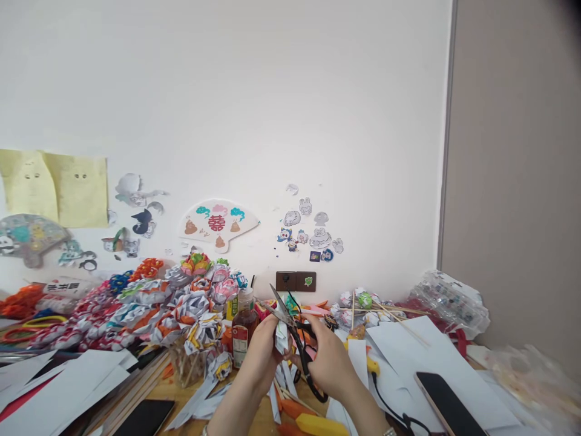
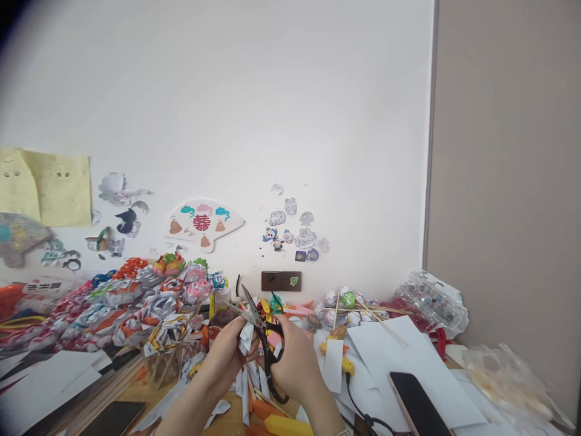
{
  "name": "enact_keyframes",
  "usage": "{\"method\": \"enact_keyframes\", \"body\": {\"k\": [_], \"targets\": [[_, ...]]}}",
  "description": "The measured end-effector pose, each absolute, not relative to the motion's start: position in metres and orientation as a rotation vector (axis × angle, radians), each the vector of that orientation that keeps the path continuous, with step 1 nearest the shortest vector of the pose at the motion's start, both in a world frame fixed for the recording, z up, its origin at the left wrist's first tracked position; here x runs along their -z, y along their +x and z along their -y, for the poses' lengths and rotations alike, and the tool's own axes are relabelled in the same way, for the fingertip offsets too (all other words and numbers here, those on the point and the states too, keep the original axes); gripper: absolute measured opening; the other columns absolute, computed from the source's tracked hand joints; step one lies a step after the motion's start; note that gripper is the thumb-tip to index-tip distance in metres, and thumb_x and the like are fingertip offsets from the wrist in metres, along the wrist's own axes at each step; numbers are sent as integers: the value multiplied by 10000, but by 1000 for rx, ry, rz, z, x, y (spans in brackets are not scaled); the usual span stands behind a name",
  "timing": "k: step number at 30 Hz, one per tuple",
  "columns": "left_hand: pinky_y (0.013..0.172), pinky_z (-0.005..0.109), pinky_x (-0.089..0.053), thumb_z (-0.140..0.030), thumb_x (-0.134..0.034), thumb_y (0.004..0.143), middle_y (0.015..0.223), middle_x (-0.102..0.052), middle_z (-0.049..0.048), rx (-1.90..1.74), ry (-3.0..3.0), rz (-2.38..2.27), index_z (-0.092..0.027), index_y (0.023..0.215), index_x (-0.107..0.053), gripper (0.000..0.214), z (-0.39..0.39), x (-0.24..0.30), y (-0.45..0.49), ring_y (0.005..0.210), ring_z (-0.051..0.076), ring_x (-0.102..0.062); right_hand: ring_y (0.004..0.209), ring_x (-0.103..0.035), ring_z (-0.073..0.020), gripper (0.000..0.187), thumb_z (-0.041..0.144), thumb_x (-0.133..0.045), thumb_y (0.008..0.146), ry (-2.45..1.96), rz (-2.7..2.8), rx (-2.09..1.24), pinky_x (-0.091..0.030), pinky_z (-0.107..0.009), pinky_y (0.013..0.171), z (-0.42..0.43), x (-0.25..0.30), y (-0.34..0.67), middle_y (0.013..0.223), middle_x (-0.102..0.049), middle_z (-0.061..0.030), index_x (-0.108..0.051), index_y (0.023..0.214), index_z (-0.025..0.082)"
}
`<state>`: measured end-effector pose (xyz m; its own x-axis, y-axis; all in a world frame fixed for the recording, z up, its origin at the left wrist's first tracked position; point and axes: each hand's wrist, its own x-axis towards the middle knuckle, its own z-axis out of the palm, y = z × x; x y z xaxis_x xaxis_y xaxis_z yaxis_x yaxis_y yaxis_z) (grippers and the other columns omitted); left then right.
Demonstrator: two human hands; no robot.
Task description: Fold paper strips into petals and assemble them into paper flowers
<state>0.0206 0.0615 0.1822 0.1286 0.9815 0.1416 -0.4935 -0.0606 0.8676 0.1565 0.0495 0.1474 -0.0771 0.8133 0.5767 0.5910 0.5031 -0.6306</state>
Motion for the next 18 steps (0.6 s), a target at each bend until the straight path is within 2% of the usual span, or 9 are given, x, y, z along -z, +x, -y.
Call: {"method": "enact_keyframes", "body": {"k": [6,10,18], "targets": [[352,167,-307,-369,-677,617,374,-477,-66,-1348,957,-688,-199,530,-486,270,-60,-182,23,328,66,-378,1137,-563,-300,580,129,-620,667,-1272,1834,-197,-423,-406,981,-50,-150,159,1234,-609,-146,-559,1244,132],[353,168,-306,-365,-671,618,376,-477,-61,-1337,955,-693,-199,519,-482,271,-60,-181,24,334,69,-382,1118,-572,-309,556,146,-625,665,-1285,1864,-179,-442,-412,954,-49,-151,161,1218,-621,-137,-578,1219,148],[352,164,-290,-364,-693,609,369,-465,-65,-1335,950,-682,-195,534,-507,262,-60,-180,23,332,69,-376,1143,-560,-284,660,52,-553,613,-1304,1886,-155,-419,-382,990,-50,-151,161,1247,-608,-131,-560,1269,122]]}}
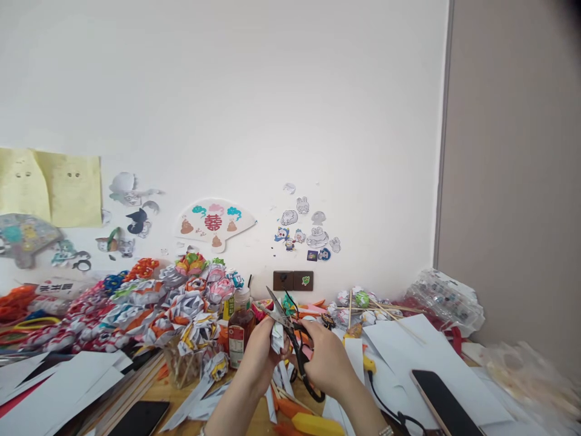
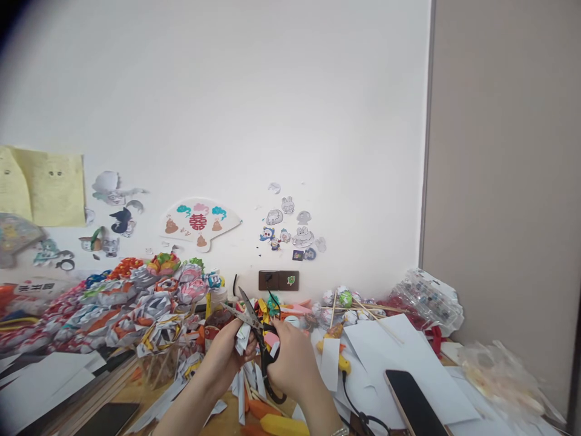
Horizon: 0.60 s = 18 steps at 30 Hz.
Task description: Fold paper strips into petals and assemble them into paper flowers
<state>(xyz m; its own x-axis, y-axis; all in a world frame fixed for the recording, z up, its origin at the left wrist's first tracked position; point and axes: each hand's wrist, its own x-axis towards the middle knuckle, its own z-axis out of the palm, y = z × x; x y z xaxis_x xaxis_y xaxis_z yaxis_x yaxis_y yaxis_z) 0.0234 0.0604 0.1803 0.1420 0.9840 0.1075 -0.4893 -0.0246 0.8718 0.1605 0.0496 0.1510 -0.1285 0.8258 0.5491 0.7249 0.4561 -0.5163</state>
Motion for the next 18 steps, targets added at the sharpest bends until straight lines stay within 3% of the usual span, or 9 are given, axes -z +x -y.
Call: {"method": "enact_keyframes", "body": {"k": [4,9,14,18], "targets": [[365,162,-287,-401,-697,650,387,-473,-55,-1322,937,-672,-187,510,-492,327,-61,-180,23,340,61,-381,1118,-578,-281,659,37,-559,620,-1316,1889,-125,-431,-357,959,-51,-151,160,1224,-625,-125,-566,1272,131],[363,181,-279,-434,-628,767,380,-458,-31,-1218,945,-653,-166,480,-507,411,-61,-178,25,324,65,-377,870,-665,-239,326,61,-518,763,-1351,1833,-115,-462,-284,751,-55,-149,158,905,-724,-53,-694,992,211],[387,188,-332,-470,-661,781,489,-561,-22,-1237,943,-653,-170,594,-545,371,-63,-174,25,356,75,-446,863,-671,-226,189,180,-590,835,-1449,1777,-130,-443,-258,699,-58,-150,161,918,-728,-30,-685,986,242],[406,202,-403,-444,-674,789,530,-606,-13,-1215,953,-675,-167,683,-581,310,-67,-173,23,396,105,-526,910,-670,-248,194,181,-564,856,-1669,1681,-130,-440,-274,713,-63,-147,171,939,-727,-67,-680,1008,219]]}}
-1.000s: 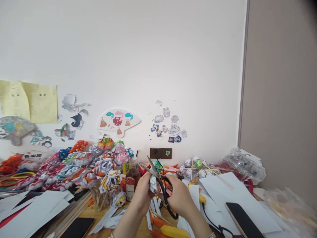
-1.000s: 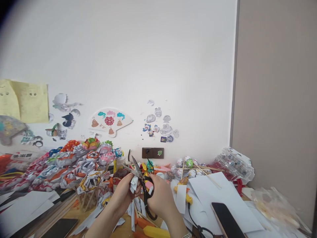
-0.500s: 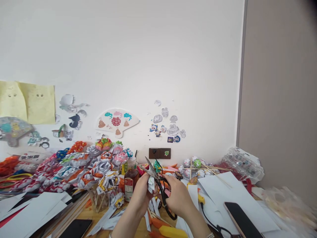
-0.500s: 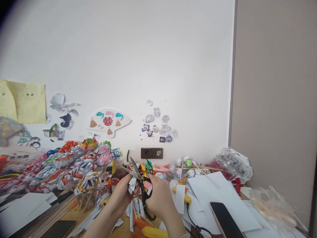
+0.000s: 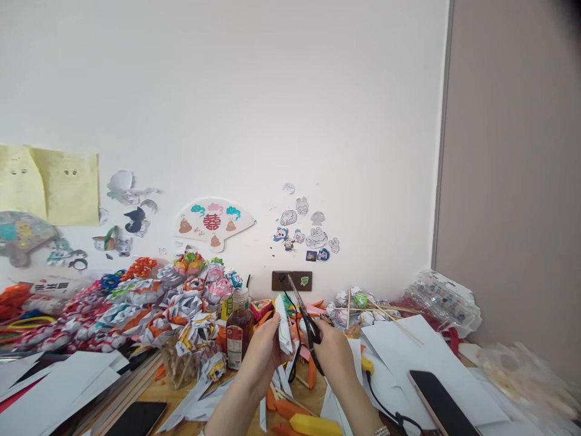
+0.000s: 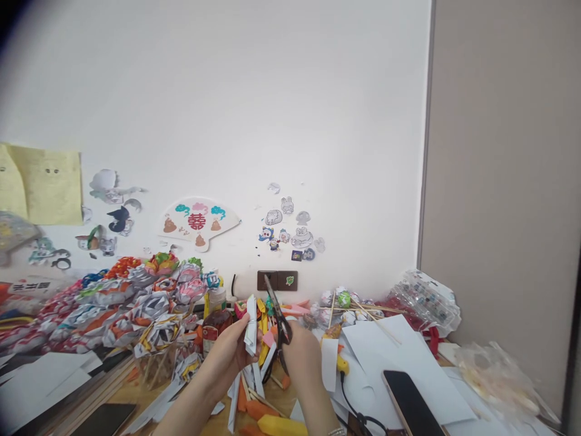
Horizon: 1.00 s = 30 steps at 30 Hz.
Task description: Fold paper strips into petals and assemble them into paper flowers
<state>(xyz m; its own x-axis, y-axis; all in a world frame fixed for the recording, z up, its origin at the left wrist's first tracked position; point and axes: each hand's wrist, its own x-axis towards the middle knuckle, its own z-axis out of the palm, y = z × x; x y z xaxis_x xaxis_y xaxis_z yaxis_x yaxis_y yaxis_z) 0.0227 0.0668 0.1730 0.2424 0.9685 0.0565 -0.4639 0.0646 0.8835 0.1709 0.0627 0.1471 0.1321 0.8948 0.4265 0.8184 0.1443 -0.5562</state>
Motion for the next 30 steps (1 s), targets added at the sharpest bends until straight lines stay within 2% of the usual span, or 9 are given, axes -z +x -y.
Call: {"method": "enact_keyframes", "body": {"k": [5,8,11,14,16,20,25,27,30], "targets": [[444,213,-478,-406,-642,825,570,-640,-2,-1195,981,-677,-164,757,-603,254,-67,-174,22,467,127,-597,912,-673,-298,180,122,-553,841,-1998,1563,-158,-447,-315,708,-70,-133,189,943,-714,-153,-687,960,135],[473,229,-512,-405,-652,816,590,-648,7,-1185,1012,-667,-158,774,-613,254,-64,-177,22,495,134,-616,943,-669,-291,154,95,-573,841,-2145,1527,-210,-463,-318,732,-72,-122,198,960,-704,-170,-693,935,122],[500,238,-533,-397,-705,771,629,-658,9,-1172,1058,-653,-155,801,-617,259,-60,-180,23,516,127,-612,945,-668,-246,120,93,-588,876,-2262,1491,-293,-491,-331,777,-73,-113,202,981,-699,-129,-679,949,119],[531,238,-544,-429,-750,713,639,-650,-7,-1165,1117,-659,-162,800,-611,314,-56,-182,25,541,118,-602,922,-657,-198,87,200,-613,921,-2323,1452,-367,-513,-380,833,-74,-108,203,981,-686,-55,-656,944,128],[526,229,-534,-497,-751,679,611,-637,-17,-1164,1167,-681,-166,753,-601,371,-54,-183,26,534,113,-590,908,-659,-206,96,217,-624,916,-2299,1425,-387,-513,-394,827,-74,-111,202,952,-685,-57,-659,903,128],[484,196,-489,-602,-726,630,577,-617,-23,-1165,1294,-749,-162,687,-589,465,-53,-184,29,507,100,-559,931,-661,-306,177,150,-555,904,-2018,1452,-349,-471,-385,780,-67,-138,198,889,-690,-170,-693,800,111],[436,208,-466,-694,-692,568,556,-504,-61,-1232,1449,-823,-172,659,-567,545,-55,-184,31,502,106,-478,863,-642,-214,439,475,-378,968,-1335,1588,-500,-467,-281,734,-47,-177,181,918,-700,-70,-696,893,182],[445,230,-481,-705,-664,587,570,-448,-72,-1266,1508,-839,-186,655,-548,536,-56,-183,31,527,119,-458,819,-620,-224,470,586,-476,880,-1024,1524,-640,-467,-293,719,-41,-183,173,860,-684,-67,-688,845,168],[456,243,-470,-690,-615,648,576,-385,-79,-1306,1597,-852,-209,622,-492,497,-57,-182,31,538,128,-424,752,-578,-214,443,601,-632,754,-870,1426,-721,-455,-300,698,-39,-183,163,759,-642,-52,-650,752,158]]}}
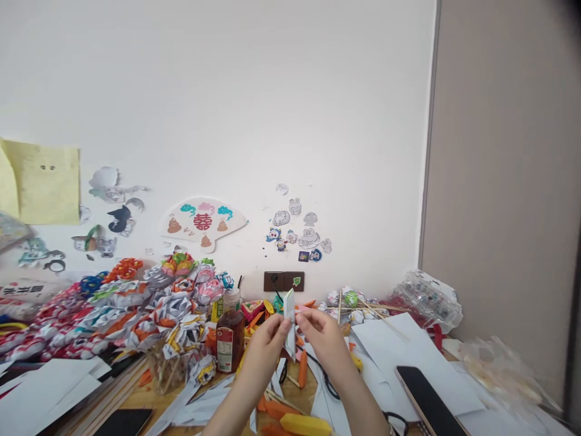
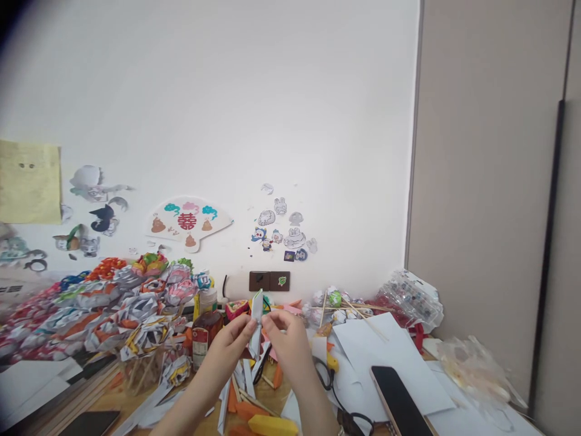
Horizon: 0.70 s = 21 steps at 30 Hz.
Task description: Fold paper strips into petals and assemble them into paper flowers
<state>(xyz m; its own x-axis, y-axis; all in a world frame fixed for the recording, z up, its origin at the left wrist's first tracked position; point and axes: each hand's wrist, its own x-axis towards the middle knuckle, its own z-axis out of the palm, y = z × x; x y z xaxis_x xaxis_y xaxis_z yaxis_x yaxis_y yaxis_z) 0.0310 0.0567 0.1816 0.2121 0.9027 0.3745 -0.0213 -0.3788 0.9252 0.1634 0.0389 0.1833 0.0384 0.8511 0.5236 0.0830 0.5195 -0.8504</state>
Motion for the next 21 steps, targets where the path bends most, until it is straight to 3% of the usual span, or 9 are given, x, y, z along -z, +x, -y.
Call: {"method": "enact_keyframes", "body": {"k": [8,15,21], "targets": [[495,241,-337,-610,-540,733,543,-407,-71,-1418,1722,-890,-222,584,-447,426,-53,-182,33,519,133,-398,647,-533,-155,424,579,-678,725,-796,1292,-865,-457,-260,588,-39,-179,151,740,-574,-11,-586,790,170],[513,240,-348,-598,-512,757,567,-408,-64,-1467,1680,-894,-227,607,-442,407,-51,-181,36,555,147,-424,630,-538,-146,430,565,-735,684,-744,1250,-902,-458,-258,605,-42,-174,148,693,-575,-2,-591,746,164],[530,230,-354,-590,-564,757,563,-416,-64,-1489,1639,-850,-226,599,-445,415,-49,-181,35,568,147,-434,667,-571,-166,449,561,-721,702,-759,1218,-903,-465,-260,582,-38,-176,145,782,-615,-32,-644,885,158]]}}
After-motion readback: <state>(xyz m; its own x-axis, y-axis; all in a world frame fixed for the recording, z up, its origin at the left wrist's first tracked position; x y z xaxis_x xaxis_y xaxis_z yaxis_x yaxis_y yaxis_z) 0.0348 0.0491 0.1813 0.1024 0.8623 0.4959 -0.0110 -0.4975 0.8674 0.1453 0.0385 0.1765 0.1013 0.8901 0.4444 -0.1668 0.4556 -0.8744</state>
